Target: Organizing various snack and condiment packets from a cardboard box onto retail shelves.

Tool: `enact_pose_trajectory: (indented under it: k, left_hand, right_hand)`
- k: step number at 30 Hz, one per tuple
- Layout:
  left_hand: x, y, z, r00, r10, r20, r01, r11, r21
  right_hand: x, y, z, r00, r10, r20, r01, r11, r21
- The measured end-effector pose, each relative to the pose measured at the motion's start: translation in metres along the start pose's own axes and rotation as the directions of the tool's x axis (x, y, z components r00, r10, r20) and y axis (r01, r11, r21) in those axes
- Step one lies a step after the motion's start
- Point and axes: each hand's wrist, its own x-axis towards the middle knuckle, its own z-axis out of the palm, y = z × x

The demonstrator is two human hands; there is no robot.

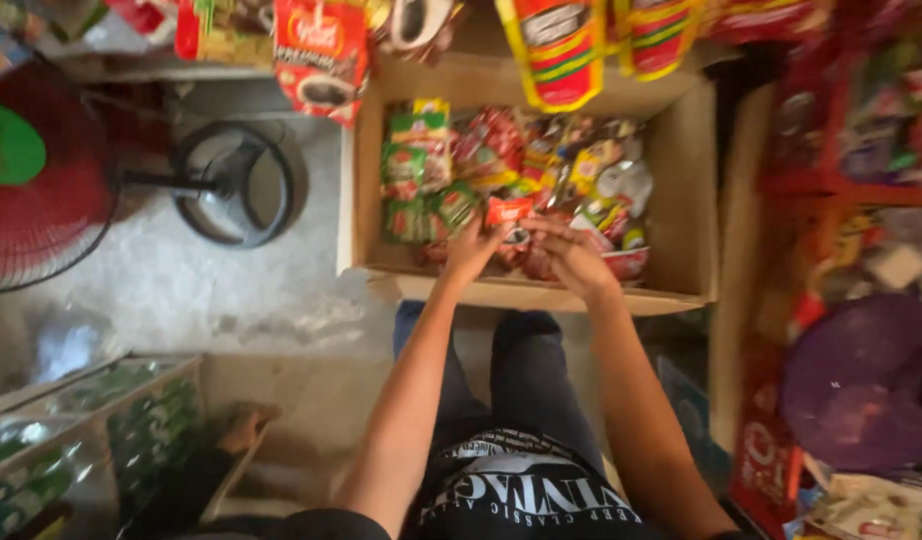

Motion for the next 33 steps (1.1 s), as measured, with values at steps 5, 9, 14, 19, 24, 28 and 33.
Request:
enact_pose_trajectory:
  k: [5,9,14,19,24,28,33]
  left_hand:
    - [-0.016,0.120,0.035,0.997,0.074,-0.010,-0.075,0.994,-0.084]
    - [-0.009,0.174,0.073,0.909,0.411,-0.070,-0.412,0.911,0.008]
    - [-0.039,0.298,0.120,0.847,0.530,-0.047,-0.530,0.832,-0.164]
    - [-0.048,0.368,0.149,0.693,0.720,-0.044,-0.705,0.664,-0.250]
    - [-0.021,0.396,0.170,0.503,0.860,-0.090,-0.864,0.504,-0.011]
    - [-0.011,0.399,0.175,0.498,0.859,-0.116,-0.864,0.503,0.014]
    - [-0.011,0.391,0.177,0.551,0.829,-0.096,-0.833,0.554,0.000]
  right_hand:
    - [-0.025,-0.053,-0.011,0.961,-0.278,0.014,0.272,0.930,-0.248]
    - [-0.063,-0.116,0.010,0.794,-0.600,0.097,0.566,0.671,-0.479]
    - [-0.095,-0.186,-0.003,0.473,-0.879,0.060,0.771,0.380,-0.511]
    - [-0.109,-0.252,-0.014,0.271,-0.963,0.003,0.849,0.238,-0.471]
    - [-0.106,-0.305,-0.013,0.264,-0.964,0.012,0.868,0.232,-0.439]
    - [-0.096,-0.311,-0.023,0.295,-0.955,0.025,0.873,0.259,-0.412]
    - [-0.088,-0.303,-0.035,0.346,-0.938,0.006,0.872,0.319,-0.371]
